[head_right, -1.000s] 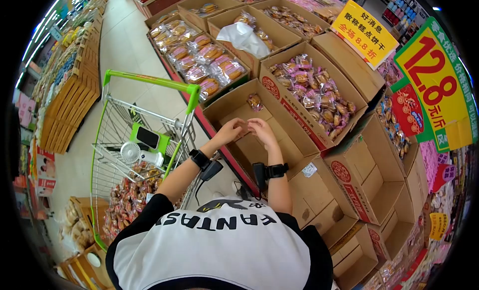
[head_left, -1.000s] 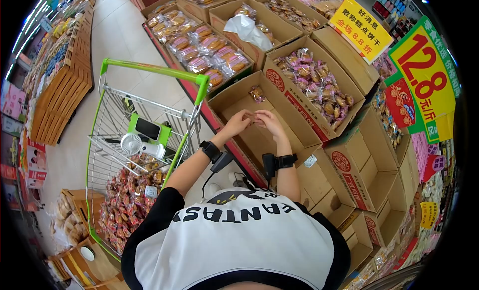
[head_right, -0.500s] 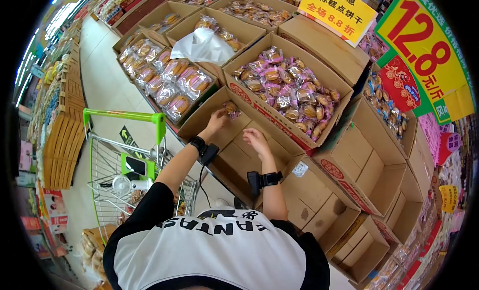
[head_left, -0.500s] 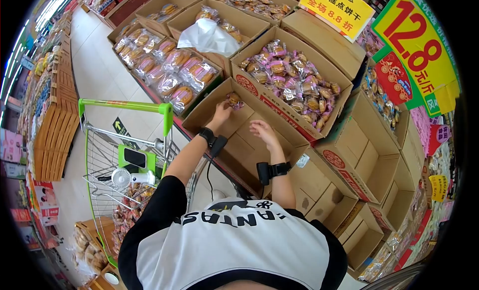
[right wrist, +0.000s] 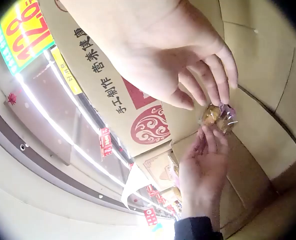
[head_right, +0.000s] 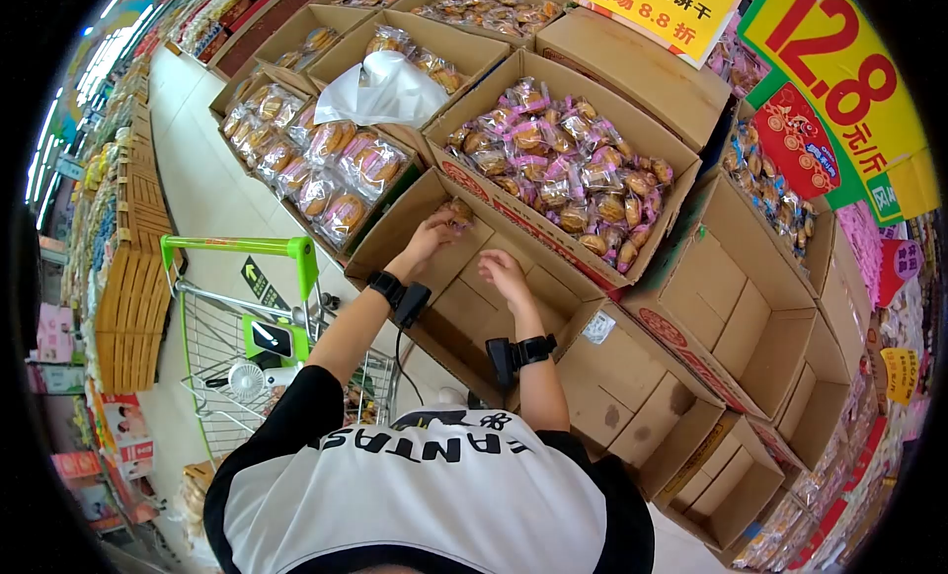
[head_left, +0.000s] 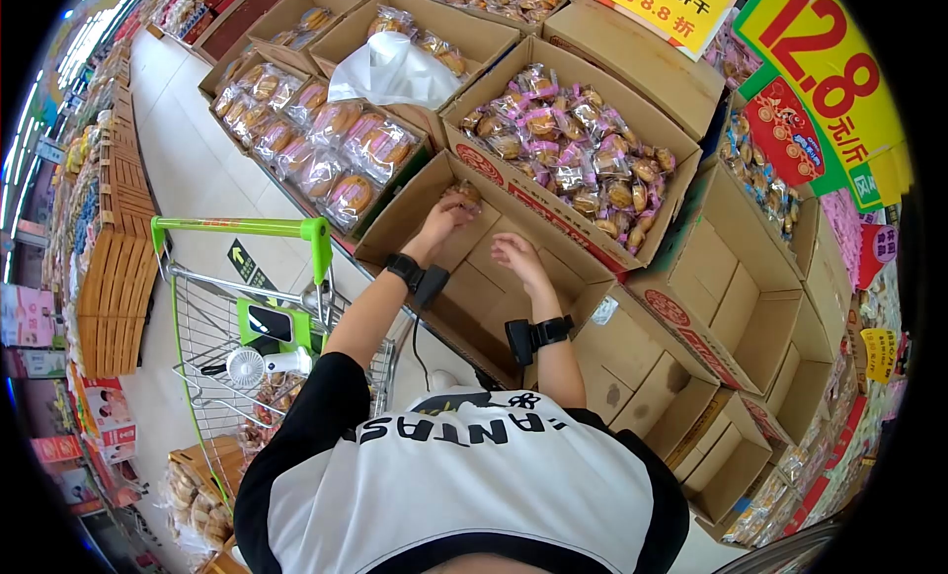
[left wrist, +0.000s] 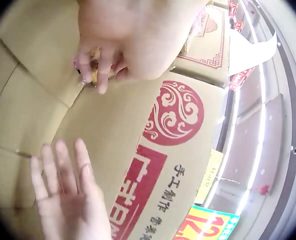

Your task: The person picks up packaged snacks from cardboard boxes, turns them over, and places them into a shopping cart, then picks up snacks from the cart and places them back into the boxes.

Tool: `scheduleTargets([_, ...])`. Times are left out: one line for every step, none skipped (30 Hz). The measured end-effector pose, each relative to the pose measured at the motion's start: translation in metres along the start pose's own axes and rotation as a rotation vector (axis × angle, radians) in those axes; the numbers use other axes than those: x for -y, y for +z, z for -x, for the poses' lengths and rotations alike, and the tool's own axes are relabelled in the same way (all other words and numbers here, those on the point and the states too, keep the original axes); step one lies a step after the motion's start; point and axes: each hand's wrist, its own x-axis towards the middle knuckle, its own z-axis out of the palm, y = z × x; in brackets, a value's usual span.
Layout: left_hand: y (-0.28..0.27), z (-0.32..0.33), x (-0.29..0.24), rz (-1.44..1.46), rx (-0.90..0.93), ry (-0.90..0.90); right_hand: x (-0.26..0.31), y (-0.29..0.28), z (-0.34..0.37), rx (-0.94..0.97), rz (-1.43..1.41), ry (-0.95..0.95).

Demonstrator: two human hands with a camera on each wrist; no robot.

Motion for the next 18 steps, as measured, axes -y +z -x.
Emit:
scheduleTargets([0.006,0.009,-0.003,-0.024,0.062,-0.053,-0.002,0.001,-0.001,-0.038,-0.059,-0.006])
scheduleTargets([0.008,0.012,0.0,-0.024,0.061,-0.056,-0.004,0.002,-0.002,-0.075,-0.117,-0.012])
scheduleTargets([0.009,0.014,0.004,-0.058,0.126,-0.056,-0.001,0.005,0.0,-0.075,-0.117,-0.011])
scheduleTargets([0.01,0.018,0.008,-0.09,0.19,-0.058,0.002,0.01,0.003,-0.142,-0.179,0.002])
scheduleTargets([0.01,0.02,0.013,-0.089,0.188,-0.06,0.005,0.013,0.004,-0.208,-0.241,0.015])
scheduleTargets([0.012,0.024,0.015,-0.101,0.321,-0.025,0.004,0.014,0.003,-0.207,-0.241,0.016])
scheduleTargets([0.013,0.029,0.018,-0.112,0.454,0.009,0.001,0.015,0.001,-0.216,-0.348,0.007])
scheduleTargets([0.017,0.034,0.022,-0.196,0.457,-0.024,-0.003,0.015,-0.001,-0.224,-0.455,-0.001])
scheduleTargets([0.018,0.036,0.029,-0.195,0.454,-0.027,-0.008,0.014,-0.004,-0.222,-0.456,0.003])
scheduleTargets([0.018,0.037,0.035,-0.272,0.568,-0.053,-0.015,0.012,-0.008,-0.242,-0.425,0.052])
scheduleTargets([0.018,0.036,0.041,-0.349,0.682,-0.077,-0.023,0.009,-0.013,-0.262,-0.394,0.101])
scheduleTargets([0.019,0.035,0.039,-0.524,0.755,-0.023,-0.039,0.005,-0.023,-0.261,-0.394,0.103])
scheduleTargets([0.019,0.034,0.035,-0.524,0.756,-0.024,-0.06,0.0,-0.037,-0.247,-0.383,0.026])
scheduleTargets([0.019,0.031,0.031,-0.509,0.749,-0.059,-0.071,-0.004,-0.043,-0.235,-0.372,-0.051])
scheduleTargets([0.018,0.027,0.028,-0.494,0.742,-0.095,-0.064,-0.003,-0.038,-0.237,-0.373,-0.049])
scheduleTargets([0.015,0.018,0.029,-0.492,0.745,-0.098,-0.044,0.002,-0.024,-0.33,-0.428,0.04])
scheduleTargets([0.008,0.003,0.035,-0.688,0.505,0.076,-0.032,0.006,-0.016,-0.421,-0.484,0.128])
scheduleTargets([0.003,-0.01,0.037,-0.873,0.256,0.251,-0.033,0.004,-0.018,-0.423,-0.488,0.126])
